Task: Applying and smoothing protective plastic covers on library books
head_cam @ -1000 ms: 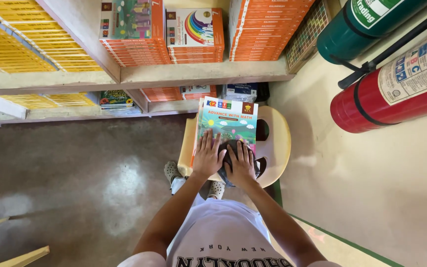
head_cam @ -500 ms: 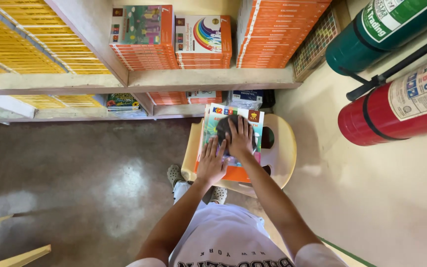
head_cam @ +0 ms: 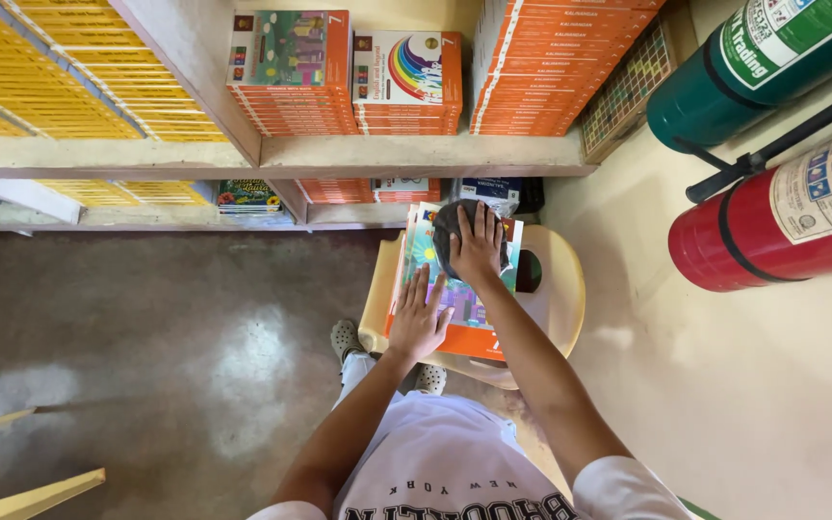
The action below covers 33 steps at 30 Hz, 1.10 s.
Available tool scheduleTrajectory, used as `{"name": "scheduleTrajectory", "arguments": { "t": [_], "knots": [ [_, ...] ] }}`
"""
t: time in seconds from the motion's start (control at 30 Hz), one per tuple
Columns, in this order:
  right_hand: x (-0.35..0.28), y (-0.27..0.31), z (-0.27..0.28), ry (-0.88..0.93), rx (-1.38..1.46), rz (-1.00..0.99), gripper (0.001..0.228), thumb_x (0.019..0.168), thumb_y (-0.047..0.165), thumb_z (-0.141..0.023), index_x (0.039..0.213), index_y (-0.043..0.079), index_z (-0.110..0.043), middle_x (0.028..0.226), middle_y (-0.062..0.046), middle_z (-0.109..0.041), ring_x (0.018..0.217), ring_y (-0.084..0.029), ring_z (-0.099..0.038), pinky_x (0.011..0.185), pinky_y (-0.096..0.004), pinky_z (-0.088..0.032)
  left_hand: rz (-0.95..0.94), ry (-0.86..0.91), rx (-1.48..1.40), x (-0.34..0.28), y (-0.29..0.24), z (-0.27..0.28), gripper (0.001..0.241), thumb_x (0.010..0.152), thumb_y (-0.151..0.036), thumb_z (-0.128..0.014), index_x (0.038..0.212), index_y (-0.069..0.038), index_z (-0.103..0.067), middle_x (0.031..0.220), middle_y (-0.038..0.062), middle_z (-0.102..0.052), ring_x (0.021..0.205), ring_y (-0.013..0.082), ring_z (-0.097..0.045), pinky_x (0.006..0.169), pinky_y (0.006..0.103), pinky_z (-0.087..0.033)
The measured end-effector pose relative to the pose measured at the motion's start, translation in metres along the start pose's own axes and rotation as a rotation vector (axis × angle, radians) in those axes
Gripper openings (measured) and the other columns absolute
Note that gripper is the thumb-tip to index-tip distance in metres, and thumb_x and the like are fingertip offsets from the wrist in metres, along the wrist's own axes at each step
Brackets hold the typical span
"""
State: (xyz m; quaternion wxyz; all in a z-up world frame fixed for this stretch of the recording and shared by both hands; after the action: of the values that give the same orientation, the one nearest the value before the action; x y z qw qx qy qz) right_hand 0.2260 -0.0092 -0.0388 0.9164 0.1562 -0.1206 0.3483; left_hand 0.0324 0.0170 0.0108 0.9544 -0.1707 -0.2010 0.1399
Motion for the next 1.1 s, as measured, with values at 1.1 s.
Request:
{"name": "scheduleTrajectory", "arguments": {
  "t": [1.1],
  "knots": [
    [-0.090,0.018,0.042,0.412,0.031,-0.015,0.080,0.091,0.047,-0.056,0.162,0.032,-0.022,0.168,-0.016,-0.015,0.155,-0.039,-0.015,0.123,-0.055,-0.017,-0.035,0.048,0.023,-0.003,0.006,-0.012,0.062,0.100,-0.047,-0.043,0.151,-0.012,-0.045,0.152,0.026,-0.043,0.143,0.0420,-0.040,0.121,0.0519,-0.025]
  ]
}}
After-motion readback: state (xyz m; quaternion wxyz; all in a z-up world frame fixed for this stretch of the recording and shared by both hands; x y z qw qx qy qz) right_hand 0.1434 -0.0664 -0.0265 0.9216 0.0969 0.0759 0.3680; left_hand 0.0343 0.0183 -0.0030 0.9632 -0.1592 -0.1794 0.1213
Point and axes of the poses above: each hand's wrist, its own x-axis towards the middle knuckle, its own z-axis out of the back of the hand, y = z × x, the point moved 4 cm from there along x, towards the middle knuckle
